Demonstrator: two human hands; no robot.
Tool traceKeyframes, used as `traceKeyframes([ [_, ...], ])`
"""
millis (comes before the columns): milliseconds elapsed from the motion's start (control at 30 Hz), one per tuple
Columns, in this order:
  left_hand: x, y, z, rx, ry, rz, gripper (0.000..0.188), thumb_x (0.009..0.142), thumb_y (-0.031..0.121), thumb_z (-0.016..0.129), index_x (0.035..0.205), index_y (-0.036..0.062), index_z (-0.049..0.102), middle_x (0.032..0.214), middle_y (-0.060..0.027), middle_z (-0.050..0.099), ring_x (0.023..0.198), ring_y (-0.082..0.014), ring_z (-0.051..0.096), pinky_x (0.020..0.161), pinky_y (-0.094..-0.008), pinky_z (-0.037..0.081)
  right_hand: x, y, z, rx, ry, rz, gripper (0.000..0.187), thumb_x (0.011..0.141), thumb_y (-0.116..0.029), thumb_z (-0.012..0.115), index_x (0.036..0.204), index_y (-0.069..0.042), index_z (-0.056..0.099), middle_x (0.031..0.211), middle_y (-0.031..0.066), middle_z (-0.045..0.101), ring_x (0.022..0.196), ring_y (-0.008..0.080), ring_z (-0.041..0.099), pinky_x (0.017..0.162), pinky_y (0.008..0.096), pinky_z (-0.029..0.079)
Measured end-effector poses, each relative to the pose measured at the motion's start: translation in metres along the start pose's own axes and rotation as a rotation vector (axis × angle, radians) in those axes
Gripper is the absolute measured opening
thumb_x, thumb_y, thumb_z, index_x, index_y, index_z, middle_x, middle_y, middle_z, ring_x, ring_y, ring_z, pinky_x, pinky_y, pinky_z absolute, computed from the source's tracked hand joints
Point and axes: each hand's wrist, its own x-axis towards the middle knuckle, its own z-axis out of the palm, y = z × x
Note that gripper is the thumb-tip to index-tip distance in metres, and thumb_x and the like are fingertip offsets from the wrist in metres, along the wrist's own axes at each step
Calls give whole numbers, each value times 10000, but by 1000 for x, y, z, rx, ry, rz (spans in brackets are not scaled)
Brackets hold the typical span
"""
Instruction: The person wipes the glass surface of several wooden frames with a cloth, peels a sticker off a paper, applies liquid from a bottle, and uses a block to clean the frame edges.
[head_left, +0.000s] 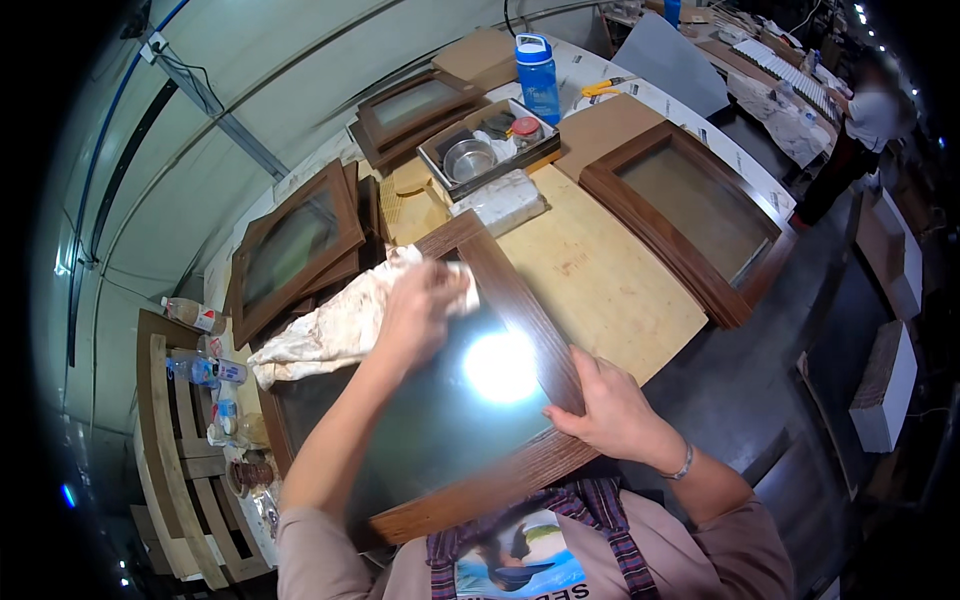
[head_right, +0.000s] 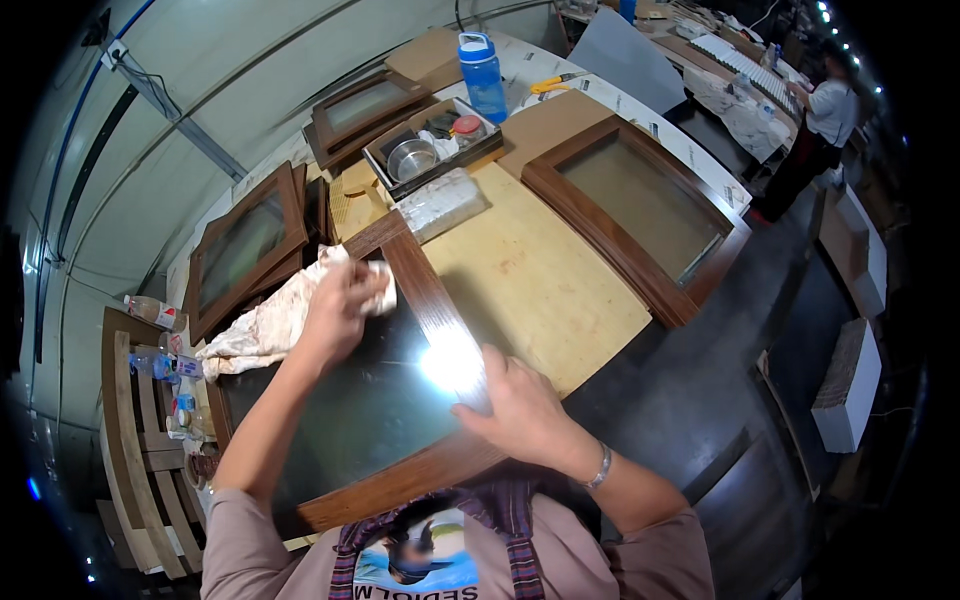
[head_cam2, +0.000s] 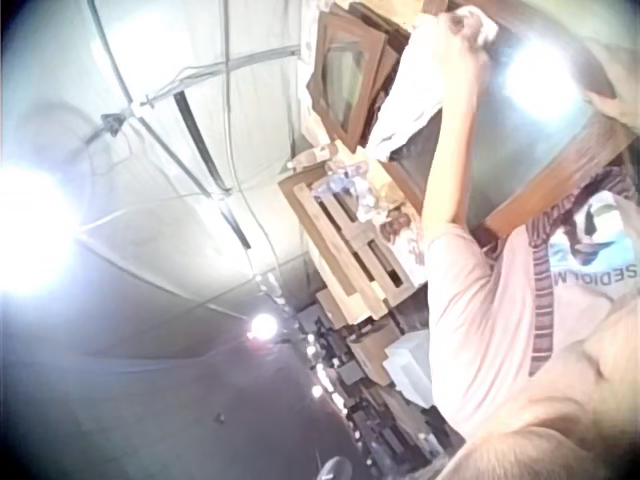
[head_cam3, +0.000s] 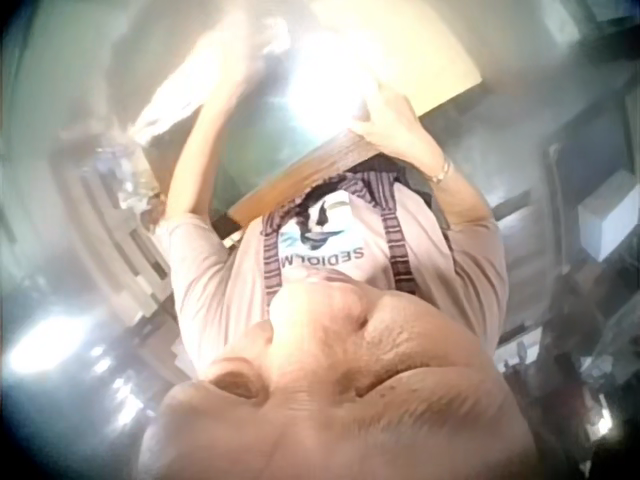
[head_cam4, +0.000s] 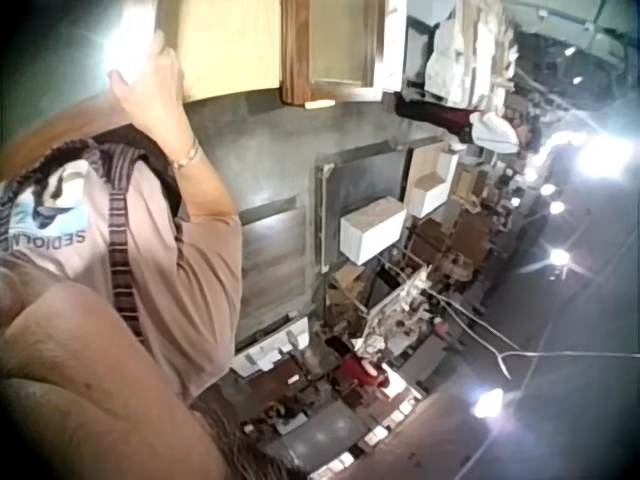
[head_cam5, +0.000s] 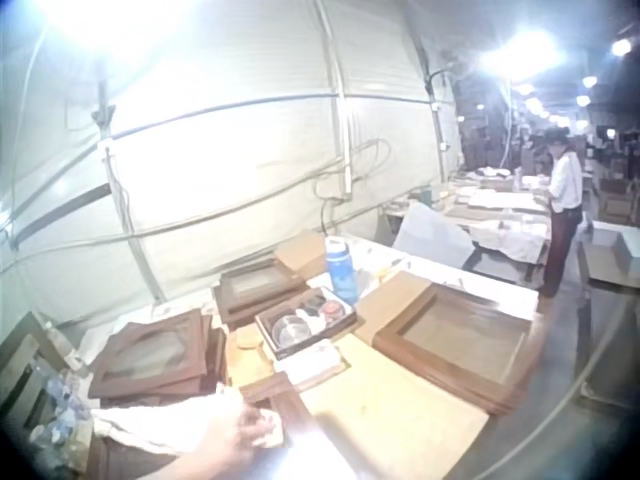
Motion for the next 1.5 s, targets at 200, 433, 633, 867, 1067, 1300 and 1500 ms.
traceKeyframes([
  [200, -22, -29, -37, 296, 16, -68, 327, 750, -84, 629, 1026, 32, 761, 961, -146, 653, 916, -296, 638, 743, -417, 445, -1, -4, 2, -18, -13, 11, 611, 857, -330, 732, 1205, 89, 455, 971, 320, 631, 921, 479, 633, 808, 523, 515],
  [433, -4, -22, -21, 261, 40, -36, 394, 703, -68, 654, 1030, 108, 785, 945, -102, 657, 918, -272, 637, 795, -425, 459, 2, -5, 0, 13, -21, 15, 597, 850, -313, 740, 1192, 90, 463, 971, 320, 632, 916, 474, 637, 811, 522, 516],
  [633, -3, -22, -18, 244, -21, -25, 373, 743, -57, 637, 1027, 127, 795, 912, -75, 646, 917, -252, 627, 766, -400, 425, 2, -4, 0, 3, -15, 8, 578, 847, -294, 744, 1182, 87, 466, 955, 317, 634, 900, 475, 637, 799, 519, 519],
  [867, -8, -30, -13, 127, 32, 55, 447, 706, -97, 660, 1032, 167, 815, 900, -97, 661, 849, -278, 644, 724, -414, 526, 1, -4, 1, 0, 42, -21, 564, 846, -284, 742, 1183, 80, 474, 935, 309, 638, 876, 473, 640, 782, 517, 520],
  [1067, -18, 32, -4, -15, 0, 48, 441, 678, -116, 634, 1048, 76, 777, 923, -152, 627, 855, -329, 654, 736, -402, 546, 3, -8, 0, 4, 27, -22, 592, 846, -289, 739, 1219, 89, 477, 991, 314, 645, 938, 474, 641, 823, 513, 520],
  [1300, -83, 0, -66, 249, -108, -249, 429, 655, -68, 714, 1069, 40, 745, 971, -111, 660, 893, -290, 668, 743, -378, 567, 2, -8, 1, 10, 9, 15, 659, 835, -282, 744, 1283, 109, 461, 1058, 321, 640, 981, 472, 638, 845, 509, 519],
  [1500, -54, 73, -26, 9, -226, 121, 482, 654, 47, 761, 1131, 59, 693, 985, -130, 597, 894, -313, 629, 755, -447, 539, 2, -10, -6, 61, -27, 95, 632, 838, -182, 751, 1312, 119, 461, 1053, 300, 656, 982, 437, 661, 846, 436, 521],
])
